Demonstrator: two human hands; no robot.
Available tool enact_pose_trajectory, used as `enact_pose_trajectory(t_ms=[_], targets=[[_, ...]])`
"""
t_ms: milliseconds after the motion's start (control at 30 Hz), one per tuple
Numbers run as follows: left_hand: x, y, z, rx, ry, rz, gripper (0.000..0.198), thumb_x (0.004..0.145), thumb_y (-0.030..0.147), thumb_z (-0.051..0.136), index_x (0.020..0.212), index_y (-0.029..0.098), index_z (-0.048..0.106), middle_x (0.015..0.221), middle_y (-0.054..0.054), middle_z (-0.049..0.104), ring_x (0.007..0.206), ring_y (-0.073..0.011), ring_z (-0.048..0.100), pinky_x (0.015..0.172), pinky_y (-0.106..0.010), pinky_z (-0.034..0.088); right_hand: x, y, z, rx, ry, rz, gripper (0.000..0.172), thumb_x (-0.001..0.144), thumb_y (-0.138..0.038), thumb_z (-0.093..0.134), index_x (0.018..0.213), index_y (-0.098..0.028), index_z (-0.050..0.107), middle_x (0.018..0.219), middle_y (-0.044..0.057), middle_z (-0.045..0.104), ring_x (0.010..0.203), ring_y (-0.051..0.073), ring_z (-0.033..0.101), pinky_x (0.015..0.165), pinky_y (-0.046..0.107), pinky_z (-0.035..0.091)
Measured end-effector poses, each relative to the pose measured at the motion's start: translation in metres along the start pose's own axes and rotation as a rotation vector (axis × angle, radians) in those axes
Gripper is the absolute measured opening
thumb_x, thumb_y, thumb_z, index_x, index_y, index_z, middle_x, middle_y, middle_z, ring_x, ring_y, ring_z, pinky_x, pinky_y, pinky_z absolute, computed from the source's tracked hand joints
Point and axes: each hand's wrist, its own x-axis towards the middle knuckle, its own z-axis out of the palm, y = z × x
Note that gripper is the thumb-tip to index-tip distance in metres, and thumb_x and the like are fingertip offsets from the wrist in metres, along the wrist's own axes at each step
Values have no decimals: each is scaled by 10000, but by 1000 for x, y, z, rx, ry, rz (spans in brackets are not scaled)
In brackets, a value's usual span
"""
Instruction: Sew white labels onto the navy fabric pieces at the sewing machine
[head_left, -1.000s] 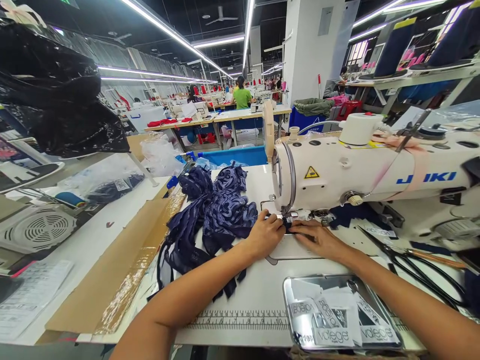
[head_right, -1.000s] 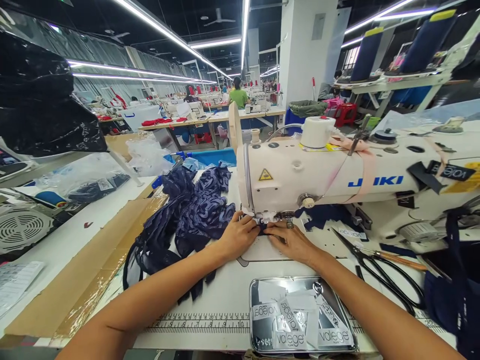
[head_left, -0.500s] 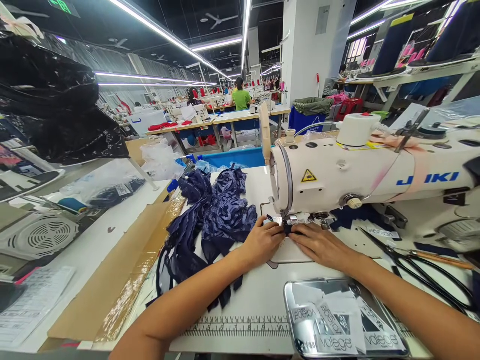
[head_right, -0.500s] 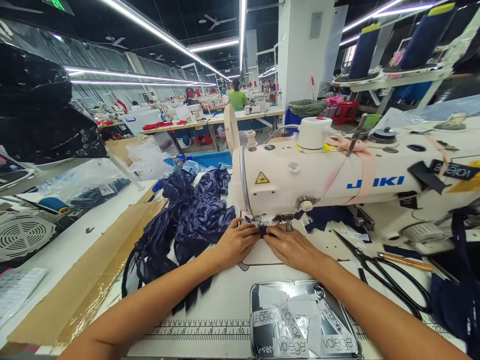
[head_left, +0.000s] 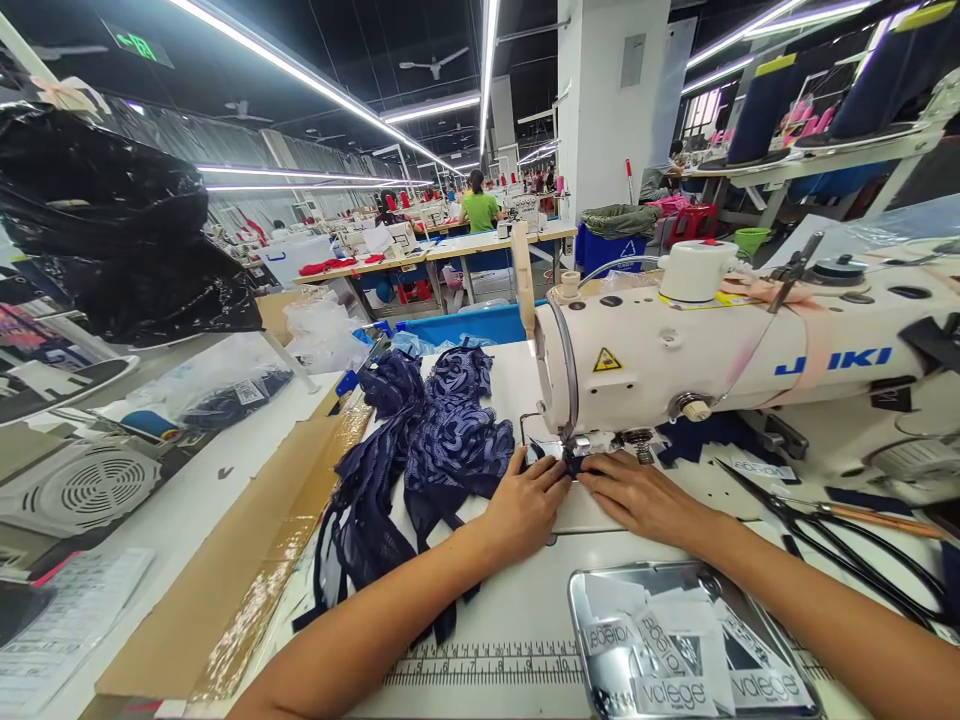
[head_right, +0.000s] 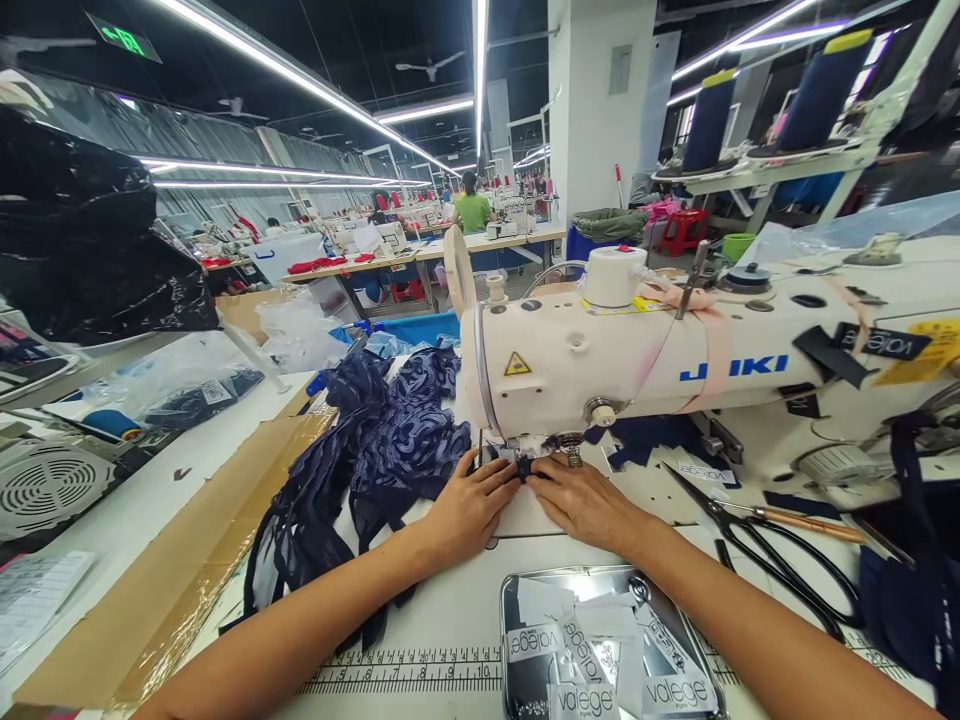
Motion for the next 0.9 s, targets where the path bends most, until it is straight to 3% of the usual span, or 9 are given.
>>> enact_pose_trajectory(t_ms=[400, 633, 800, 900], targets=[[2, 1, 3, 43, -79, -61, 434, 850, 208, 367, 1254, 69, 445, 1344, -149, 417, 1281, -256, 328, 1050, -534, 202, 0, 1, 12, -72, -6, 73, 326, 849, -191, 399, 1074, -95, 615, 1065, 162, 639, 891, 270, 628, 712, 419, 547], [7, -6, 7, 100, -12, -59, 402, 865, 212, 347, 1232, 102, 468, 1321, -115, 459, 1246, -237, 374, 1044, -520, 214, 0, 6, 14, 16, -40, 205, 322, 831, -216, 427, 1081, -138, 614, 1070, 111, 653, 931, 233, 623, 784, 367, 524], [12, 1, 1, 231, 13, -141, 326, 816, 205, 432, 1071, 61, 574, 1062, -143, 599, 1064, -270, 488, 941, -462, 348, 3, 5, 18, -97, -80, 380, 319, 855, -237, 389, 1067, -135, 605, 923, 112, 681, 820, 236, 630, 684, 349, 510], [16, 5, -3, 312, -21, -212, 261, 800, 175, 439, 941, 50, 620, 897, -138, 607, 907, -265, 523, 858, -461, 391, 5, 3, 13, -207, -146, 384, 305, 863, -305, 399, 1006, -145, 616, 871, 121, 679, 793, 258, 624, 717, 398, 479]])
